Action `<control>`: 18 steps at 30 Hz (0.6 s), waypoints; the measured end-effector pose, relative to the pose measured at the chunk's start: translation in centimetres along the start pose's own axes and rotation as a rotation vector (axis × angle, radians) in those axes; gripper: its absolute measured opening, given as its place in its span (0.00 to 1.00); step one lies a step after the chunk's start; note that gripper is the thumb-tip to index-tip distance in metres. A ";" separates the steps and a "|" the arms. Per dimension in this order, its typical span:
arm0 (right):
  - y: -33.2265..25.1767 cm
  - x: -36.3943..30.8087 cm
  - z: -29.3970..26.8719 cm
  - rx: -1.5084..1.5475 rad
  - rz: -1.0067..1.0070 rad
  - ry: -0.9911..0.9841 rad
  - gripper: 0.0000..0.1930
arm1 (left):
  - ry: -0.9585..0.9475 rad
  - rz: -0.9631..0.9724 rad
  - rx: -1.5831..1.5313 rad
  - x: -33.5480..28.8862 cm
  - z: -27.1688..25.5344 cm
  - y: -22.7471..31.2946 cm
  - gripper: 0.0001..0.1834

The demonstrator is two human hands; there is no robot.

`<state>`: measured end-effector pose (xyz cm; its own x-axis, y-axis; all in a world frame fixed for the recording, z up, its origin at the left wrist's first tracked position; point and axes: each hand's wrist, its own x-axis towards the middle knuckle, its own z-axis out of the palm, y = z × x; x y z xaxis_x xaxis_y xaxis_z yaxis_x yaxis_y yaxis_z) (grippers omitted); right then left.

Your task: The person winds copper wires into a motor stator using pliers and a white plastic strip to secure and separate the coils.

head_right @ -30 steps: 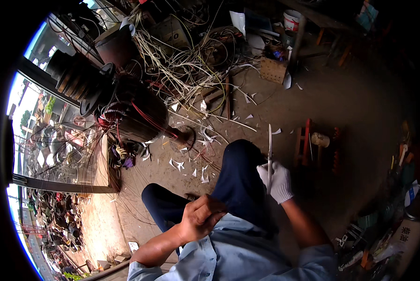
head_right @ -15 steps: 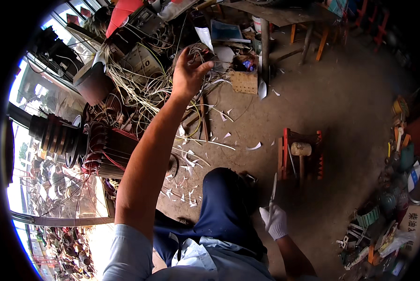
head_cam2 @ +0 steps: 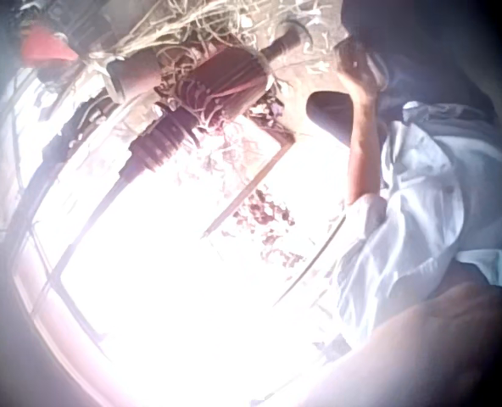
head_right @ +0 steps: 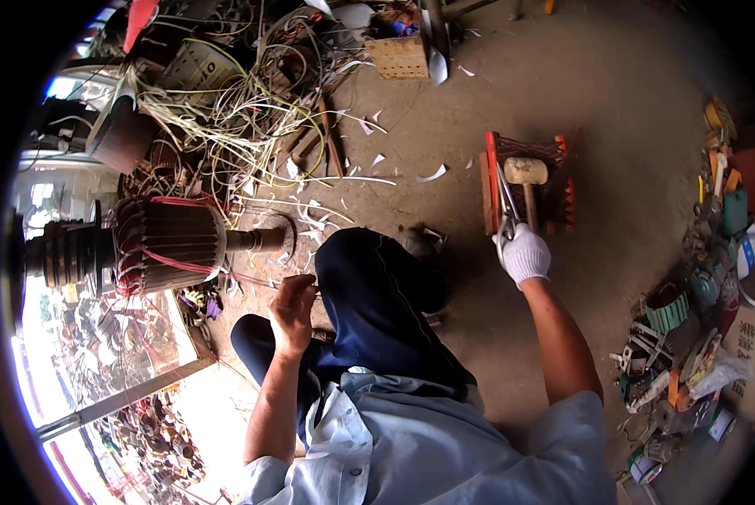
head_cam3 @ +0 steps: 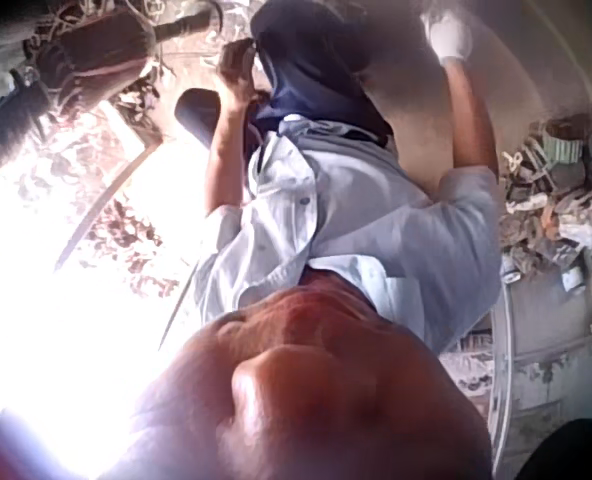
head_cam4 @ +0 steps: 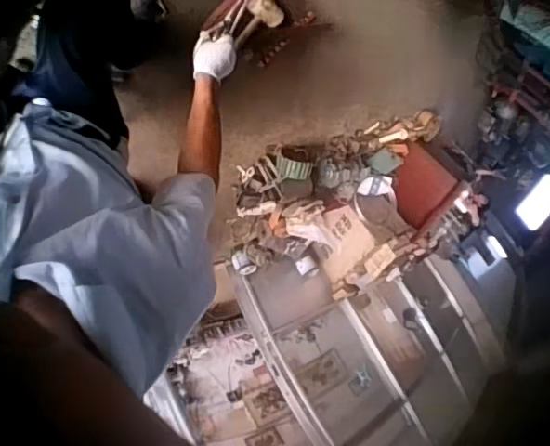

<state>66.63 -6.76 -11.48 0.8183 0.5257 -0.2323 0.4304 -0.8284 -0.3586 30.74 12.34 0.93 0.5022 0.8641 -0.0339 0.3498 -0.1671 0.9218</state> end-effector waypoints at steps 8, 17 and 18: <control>4.8 3.8 4.4 -0.209 -0.009 0.010 0.18 | -0.062 0.184 0.252 -4.3 -3.1 2.7 0.13; -17.4 -10.3 -5.8 0.063 -0.663 0.253 0.22 | -0.070 0.749 0.304 -6.5 -3.2 6.3 0.32; -20.8 -13.5 -6.9 -0.002 -0.760 0.204 0.21 | -0.081 0.879 0.287 -6.5 -2.5 7.2 0.35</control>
<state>49.25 2.05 5.40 0.3529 0.9024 0.2471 0.9007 -0.2562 -0.3509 28.03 6.74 8.79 0.7293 0.3374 0.5952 -0.0060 -0.8668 0.4986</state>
